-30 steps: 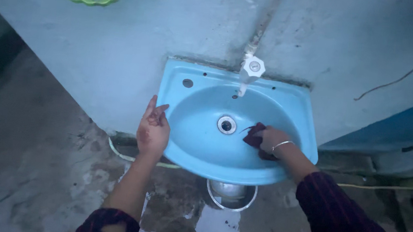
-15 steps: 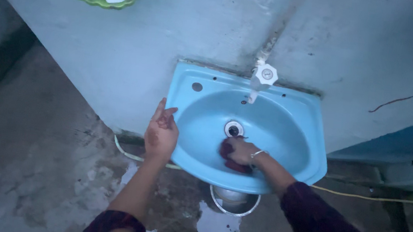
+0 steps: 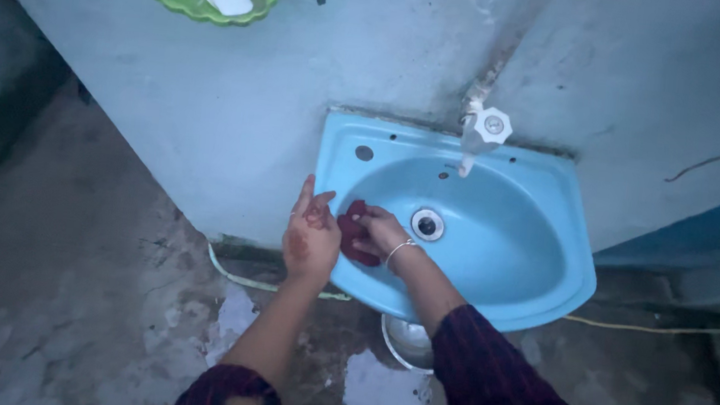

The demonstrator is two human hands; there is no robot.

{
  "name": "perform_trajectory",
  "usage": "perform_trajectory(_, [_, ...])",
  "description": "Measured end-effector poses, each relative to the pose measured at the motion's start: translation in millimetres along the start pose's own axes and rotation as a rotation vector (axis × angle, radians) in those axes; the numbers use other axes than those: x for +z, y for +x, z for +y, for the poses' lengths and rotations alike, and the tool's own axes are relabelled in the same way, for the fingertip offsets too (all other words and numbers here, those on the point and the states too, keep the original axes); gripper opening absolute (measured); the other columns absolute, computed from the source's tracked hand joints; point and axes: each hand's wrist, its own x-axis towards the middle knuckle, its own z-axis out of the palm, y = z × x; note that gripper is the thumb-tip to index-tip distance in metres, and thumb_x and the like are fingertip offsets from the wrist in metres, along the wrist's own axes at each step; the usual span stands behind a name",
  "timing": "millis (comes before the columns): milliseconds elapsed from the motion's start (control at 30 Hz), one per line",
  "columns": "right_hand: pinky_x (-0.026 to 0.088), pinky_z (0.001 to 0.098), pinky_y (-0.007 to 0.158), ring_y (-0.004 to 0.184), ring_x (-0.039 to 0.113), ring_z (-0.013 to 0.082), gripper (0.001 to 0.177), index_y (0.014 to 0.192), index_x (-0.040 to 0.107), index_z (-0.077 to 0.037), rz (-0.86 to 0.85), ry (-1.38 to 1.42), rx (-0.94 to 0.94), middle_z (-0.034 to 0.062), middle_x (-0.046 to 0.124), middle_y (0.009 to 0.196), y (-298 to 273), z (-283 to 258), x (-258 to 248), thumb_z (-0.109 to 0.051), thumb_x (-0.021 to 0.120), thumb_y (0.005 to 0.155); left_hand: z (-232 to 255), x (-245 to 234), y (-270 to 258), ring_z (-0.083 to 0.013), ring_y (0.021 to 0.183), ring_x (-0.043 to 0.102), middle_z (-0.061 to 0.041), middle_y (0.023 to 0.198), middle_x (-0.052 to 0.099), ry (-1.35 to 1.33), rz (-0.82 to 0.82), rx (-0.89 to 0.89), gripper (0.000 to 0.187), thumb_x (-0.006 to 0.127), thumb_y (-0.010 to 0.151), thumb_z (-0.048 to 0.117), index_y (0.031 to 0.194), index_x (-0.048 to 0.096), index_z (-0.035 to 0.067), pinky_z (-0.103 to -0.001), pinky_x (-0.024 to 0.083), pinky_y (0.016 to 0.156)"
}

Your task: The person cleans a blue bathroom sink by wiping the basin, the rim, and the faucet fixture with a dark red cloth.

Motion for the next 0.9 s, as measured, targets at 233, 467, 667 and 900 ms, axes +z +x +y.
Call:
perform_trajectory(233, [0.056, 0.0307, 0.064, 0.082, 0.067, 0.0196, 0.052, 0.142, 0.064, -0.020, -0.143, -0.521, -0.050, 0.0133, 0.071, 0.113, -31.0, -11.3, -18.1, -0.012, 0.059, 0.091, 8.3, -5.3, -6.8, -0.0226, 0.094, 0.072, -0.004, 0.107, 0.077, 0.139, 0.079, 0.105, 0.051, 0.054, 0.094, 0.006, 0.145, 0.056, 0.010, -0.035, 0.054, 0.085])
perform_trajectory(467, [0.053, 0.0333, 0.097, 0.104, 0.072, 0.0178, 0.048, 0.131, 0.072, -0.025, -0.165, -0.974, -0.060, 0.0026, 0.076, 0.122, -86.4, -21.1, -77.8, -0.019, 0.061, 0.084, 7.1, -4.7, -2.1, -0.0191, 0.090, 0.072, -0.002, 0.111, 0.077, 0.093, 0.047, 0.084, 0.054, 0.051, 0.094, 0.004, 0.147, 0.050, 0.008, -0.032, 0.054, 0.080])
perform_trajectory(667, [0.056, 0.0381, 0.095, 0.106, 0.075, 0.0222, 0.046, 0.121, 0.078, -0.027, -0.031, -1.138, 0.092, 0.0058, 0.079, 0.118, -121.3, -37.8, -152.3, -0.013, 0.064, 0.079, 2.5, -2.1, -0.9, -0.0161, 0.088, 0.072, -0.002, 0.108, 0.077, 0.049, 0.053, 0.133, 0.052, 0.053, 0.094, 0.004, 0.147, 0.050, 0.006, -0.030, 0.054, 0.080])
perform_trajectory(900, [0.054, 0.0439, 0.100, 0.114, 0.068, 0.0357, 0.042, 0.127, 0.072, -0.034, 0.237, -1.603, -0.156, 0.0124, 0.062, 0.132, -103.4, -33.1, -208.1, -0.022, 0.067, 0.087, -7.5, 0.2, -1.2, -0.0141, 0.090, 0.072, -0.003, 0.105, 0.076, 0.106, 0.062, 0.193, 0.050, 0.054, 0.095, 0.004, 0.145, 0.052, 0.005, -0.029, 0.053, 0.082])
